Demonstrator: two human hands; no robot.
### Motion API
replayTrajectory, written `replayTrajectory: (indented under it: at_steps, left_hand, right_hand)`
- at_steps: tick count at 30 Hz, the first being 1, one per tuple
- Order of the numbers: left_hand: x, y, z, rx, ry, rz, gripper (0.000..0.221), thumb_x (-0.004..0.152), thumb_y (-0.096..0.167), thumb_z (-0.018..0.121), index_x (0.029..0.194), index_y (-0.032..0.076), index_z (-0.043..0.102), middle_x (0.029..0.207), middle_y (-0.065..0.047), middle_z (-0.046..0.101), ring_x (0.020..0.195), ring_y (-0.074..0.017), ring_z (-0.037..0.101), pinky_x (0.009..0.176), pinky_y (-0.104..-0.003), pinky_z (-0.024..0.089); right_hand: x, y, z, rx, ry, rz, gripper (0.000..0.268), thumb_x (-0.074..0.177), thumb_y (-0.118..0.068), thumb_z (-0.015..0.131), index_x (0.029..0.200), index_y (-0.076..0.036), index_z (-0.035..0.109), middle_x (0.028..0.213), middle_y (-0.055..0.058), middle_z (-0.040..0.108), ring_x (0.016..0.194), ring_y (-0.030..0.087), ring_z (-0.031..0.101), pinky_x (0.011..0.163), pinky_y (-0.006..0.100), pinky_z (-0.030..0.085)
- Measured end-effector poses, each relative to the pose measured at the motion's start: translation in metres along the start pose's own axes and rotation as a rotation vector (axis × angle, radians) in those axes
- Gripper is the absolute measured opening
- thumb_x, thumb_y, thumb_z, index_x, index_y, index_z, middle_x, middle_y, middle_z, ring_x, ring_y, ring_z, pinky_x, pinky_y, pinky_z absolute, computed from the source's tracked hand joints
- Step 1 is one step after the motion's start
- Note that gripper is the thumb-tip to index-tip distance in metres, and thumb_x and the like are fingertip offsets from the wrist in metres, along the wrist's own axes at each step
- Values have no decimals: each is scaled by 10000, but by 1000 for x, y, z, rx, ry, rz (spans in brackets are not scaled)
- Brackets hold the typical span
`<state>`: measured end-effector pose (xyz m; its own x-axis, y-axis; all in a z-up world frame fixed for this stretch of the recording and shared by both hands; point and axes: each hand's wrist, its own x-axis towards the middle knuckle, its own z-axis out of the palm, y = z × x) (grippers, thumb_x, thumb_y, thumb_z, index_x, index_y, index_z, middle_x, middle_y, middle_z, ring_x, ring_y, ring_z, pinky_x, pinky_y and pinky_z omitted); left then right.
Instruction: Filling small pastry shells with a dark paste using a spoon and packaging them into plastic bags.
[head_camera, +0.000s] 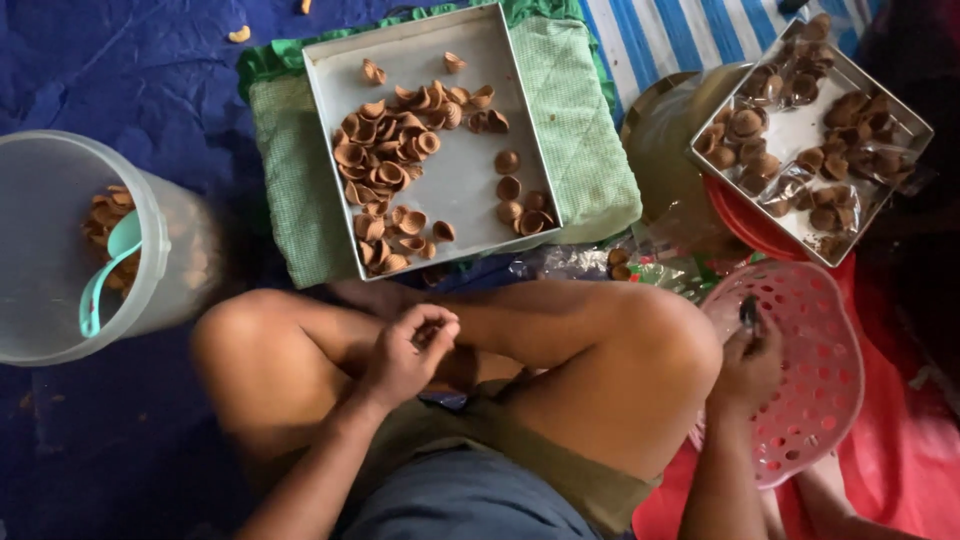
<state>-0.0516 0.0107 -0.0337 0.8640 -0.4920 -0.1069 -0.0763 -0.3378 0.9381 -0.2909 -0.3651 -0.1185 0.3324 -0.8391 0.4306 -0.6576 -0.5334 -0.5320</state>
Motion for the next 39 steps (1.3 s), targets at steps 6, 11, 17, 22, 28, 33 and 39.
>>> replayTrajectory:
  at_steps: [6, 11, 17, 22, 28, 33, 39]
  left_hand:
    - [2, -1, -14, -141, 65, 71, 114, 929, 87, 723, 1033, 46, 742, 778, -128, 787, 646, -168, 757, 622, -309, 624]
    - [1, -18, -16, -184, 62, 47, 108, 930, 77, 724, 1029, 36, 741, 815, -112, 800, 645, -136, 746, 623, -280, 621]
    - [2, 0, -21, -147, -3, 29, 138, 931, 107, 720, 1056, 49, 715, 831, -54, 775, 675, -109, 724, 605, -231, 587]
    - [8, 24, -17, -198, -69, 96, 163, 925, 43, 691, 1087, 32, 667, 900, -47, 755, 725, -116, 702, 647, -221, 587]
    - [22, 99, -2, -260, -161, 234, 118, 935, 80, 702, 1049, 54, 686, 845, -13, 726, 631, -73, 605, 559, -199, 497]
    - [30, 119, 25, -485, -145, 237, 848, 759, 333, 905, 1434, -3, 517, 1359, -263, 640, 1204, -409, 662, 966, -476, 568]
    - [32, 98, 17, -629, -55, 58, 160, 847, 47, 843, 961, -29, 759, 821, -171, 795, 729, -209, 782, 626, -304, 654]
  right_hand:
    - [-21, 168, 36, -425, -645, 429, 622, 854, -514, 725, 1381, -188, 679, 979, 127, 780, 973, 379, 757, 851, 507, 584]
    - [-37, 132, 23, -551, -488, 352, 340, 973, -472, 604, 1181, -268, 779, 886, 80, 779, 898, 370, 764, 758, 433, 597]
    - [-9, 48, -24, -572, -111, 90, 351, 1149, -378, 560, 1047, -155, 810, 812, 183, 715, 705, 420, 686, 627, 463, 538]
    - [41, -89, -85, -121, 17, -116, 333, 1229, -115, 685, 981, 107, 677, 838, 182, 638, 671, 268, 492, 638, 392, 443]
    - [54, -195, -82, 811, -260, 442, 202, 1118, -297, 586, 1143, -112, 662, 890, -61, 615, 719, 10, 514, 661, 140, 415]
    - [12, -265, -58, 523, -461, 402, 136, 1005, -366, 741, 970, -239, 776, 778, 10, 696, 813, 121, 626, 886, 296, 522]
    - [-27, -316, -39, 1050, -583, 523, 151, 979, -164, 729, 961, -14, 741, 653, 42, 600, 537, 68, 452, 540, 255, 473]
